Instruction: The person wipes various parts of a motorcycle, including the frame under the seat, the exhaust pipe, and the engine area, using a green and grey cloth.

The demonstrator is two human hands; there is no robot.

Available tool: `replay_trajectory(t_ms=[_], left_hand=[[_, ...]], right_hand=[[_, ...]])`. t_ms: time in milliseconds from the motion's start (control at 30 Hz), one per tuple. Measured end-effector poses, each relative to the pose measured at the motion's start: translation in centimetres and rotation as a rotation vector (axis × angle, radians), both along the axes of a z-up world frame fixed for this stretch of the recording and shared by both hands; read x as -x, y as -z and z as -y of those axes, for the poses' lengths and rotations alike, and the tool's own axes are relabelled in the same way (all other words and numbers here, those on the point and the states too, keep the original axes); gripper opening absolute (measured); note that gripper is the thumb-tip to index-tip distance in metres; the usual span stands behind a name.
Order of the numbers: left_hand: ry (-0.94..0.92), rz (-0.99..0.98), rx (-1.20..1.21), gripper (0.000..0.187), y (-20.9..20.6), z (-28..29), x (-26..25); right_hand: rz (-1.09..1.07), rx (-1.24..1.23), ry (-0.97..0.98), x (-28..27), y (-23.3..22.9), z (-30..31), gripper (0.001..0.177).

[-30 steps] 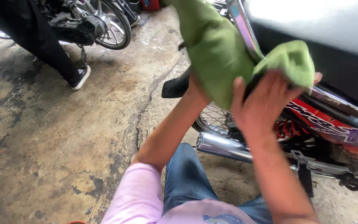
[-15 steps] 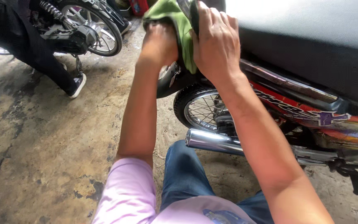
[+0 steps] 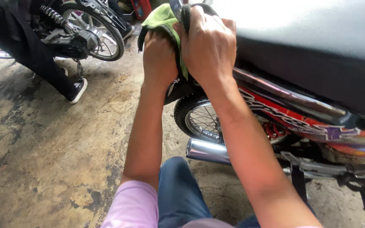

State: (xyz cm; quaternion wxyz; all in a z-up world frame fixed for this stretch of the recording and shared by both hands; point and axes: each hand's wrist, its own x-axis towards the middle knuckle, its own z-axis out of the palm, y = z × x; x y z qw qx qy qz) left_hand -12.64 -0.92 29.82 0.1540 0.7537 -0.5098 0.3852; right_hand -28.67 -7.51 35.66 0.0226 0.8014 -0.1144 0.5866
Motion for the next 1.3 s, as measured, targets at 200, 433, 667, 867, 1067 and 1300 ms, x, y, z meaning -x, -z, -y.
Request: replay_trajectory(t_ms=[200, 433, 667, 867, 1067, 1300], left_hand=[[0.228, -0.239, 0.555, 0.014, 0.7, -0.5, 2.3], [0.116, -0.768, 0.749, 0.019, -1.3, -1.7, 3.1], [0.275, -1.288, 0.868, 0.023, -1.6, -3.2, 2.7], [0.359, -1.594, 0.938, 0.034, -4.6, -3.5, 4.7], [0.333, -1.532, 0.806, 0.038, -8.4, -2.6, 7.3], [0.222, -2.192, 1.016, 0.033, -9.8, -4.3, 11.6]], right_hand=[[-0.075, -0.058, 0.008, 0.4, -0.9, -0.4, 0.032], [-0.265, -0.243, -0.029, 1.6, -4.7, -2.2, 0.031], [-0.366, -0.369, -0.048, 1.6, -6.5, -2.2, 0.024], [-0.389, -0.495, -0.044, 2.1, -7.7, -3.3, 0.020], [-0.369, -0.606, -0.068, 4.1, -7.2, -4.4, 0.029], [-0.799, -1.158, -0.143, 8.5, -5.5, -5.3, 0.035]])
